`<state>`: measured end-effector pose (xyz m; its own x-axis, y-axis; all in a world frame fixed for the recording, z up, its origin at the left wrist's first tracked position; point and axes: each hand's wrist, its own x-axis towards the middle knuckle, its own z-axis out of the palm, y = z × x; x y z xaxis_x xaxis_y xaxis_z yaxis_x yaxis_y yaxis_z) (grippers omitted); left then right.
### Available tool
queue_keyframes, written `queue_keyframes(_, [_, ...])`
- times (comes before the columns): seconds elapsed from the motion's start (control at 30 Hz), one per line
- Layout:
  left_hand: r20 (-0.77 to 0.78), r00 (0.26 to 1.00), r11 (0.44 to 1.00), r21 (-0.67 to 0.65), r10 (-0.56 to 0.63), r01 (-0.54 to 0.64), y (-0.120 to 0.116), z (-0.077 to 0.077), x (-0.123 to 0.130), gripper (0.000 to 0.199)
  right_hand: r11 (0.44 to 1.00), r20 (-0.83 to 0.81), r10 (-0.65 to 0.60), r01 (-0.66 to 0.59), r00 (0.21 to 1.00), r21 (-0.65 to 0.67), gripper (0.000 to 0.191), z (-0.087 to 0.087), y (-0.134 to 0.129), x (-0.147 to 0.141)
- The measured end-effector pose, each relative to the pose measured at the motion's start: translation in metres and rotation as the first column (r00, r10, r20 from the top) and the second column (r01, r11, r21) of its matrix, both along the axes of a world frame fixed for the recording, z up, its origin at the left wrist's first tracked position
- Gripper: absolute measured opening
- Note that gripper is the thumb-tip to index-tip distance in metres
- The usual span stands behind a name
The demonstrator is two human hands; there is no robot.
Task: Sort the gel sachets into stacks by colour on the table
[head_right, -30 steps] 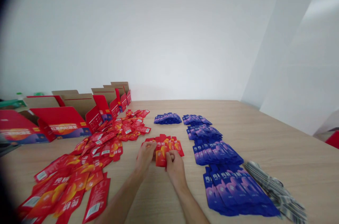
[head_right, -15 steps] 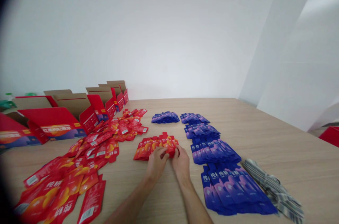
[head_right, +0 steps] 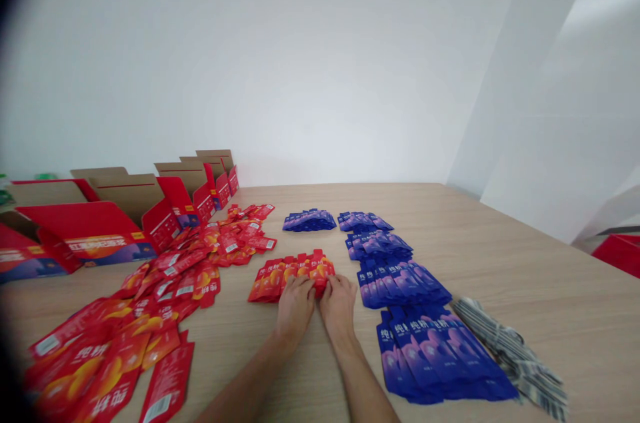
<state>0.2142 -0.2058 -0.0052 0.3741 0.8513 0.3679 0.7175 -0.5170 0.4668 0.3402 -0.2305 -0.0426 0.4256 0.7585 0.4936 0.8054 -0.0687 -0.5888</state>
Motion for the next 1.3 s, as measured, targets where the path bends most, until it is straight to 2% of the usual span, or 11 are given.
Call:
queue_keyframes(0.23, [-0.026,0.999,1.000,0.005,0.024,-0.024,-0.005,0.003,-0.001,0.033,0.998,0.025,-0.050,0.049,0.998,0.024,0.036,-0.003,0.000,0.000])
queue_keyframes(0.37, [-0.034,0.998,0.998,-0.002,0.056,-0.056,-0.011,0.008,-0.009,0.033,0.997,0.033,-0.059,0.057,0.998,0.057,0.036,0.006,-0.002,-0.007])
queue_keyframes(0.47, [-0.047,0.993,0.994,-0.008,0.110,-0.110,-0.016,0.014,-0.023,0.034,0.997,0.041,-0.013,0.009,0.999,0.081,0.036,0.014,-0.004,-0.022])
queue_keyframes(0.67, [-0.147,0.947,0.955,-0.045,0.284,-0.293,-0.024,0.016,-0.070,0.041,0.975,0.097,0.196,-0.205,0.976,0.084,0.035,0.024,-0.012,-0.074])
queue_keyframes(0.87, [-0.270,0.865,0.894,-0.034,0.423,-0.447,-0.039,0.014,-0.122,0.039,0.901,0.087,0.430,-0.434,0.899,0.026,0.035,0.031,-0.023,-0.129])
queue_keyframes(1.0, [-0.341,0.781,0.832,0.004,0.523,-0.555,-0.048,0.017,-0.154,0.034,0.869,0.090,0.488,-0.493,0.868,0.037,0.037,0.027,-0.024,-0.150])
queue_keyframes(1.1, [-0.373,0.722,0.771,-0.028,0.583,-0.637,-0.051,0.015,-0.179,0.032,0.861,0.102,0.501,-0.507,0.859,0.041,0.040,0.022,-0.021,-0.159])
queue_keyframes(1.2, [-0.378,0.710,0.742,-0.084,0.594,-0.666,-0.052,0.010,-0.200,0.032,0.851,0.104,0.517,-0.523,0.850,0.044,0.042,0.018,-0.019,-0.164])
queue_keyframes(1.3, [-0.343,0.738,0.752,-0.120,0.582,-0.648,-0.048,0.005,-0.209,0.032,0.842,0.092,0.532,-0.538,0.841,0.043,0.043,0.016,-0.019,-0.164])
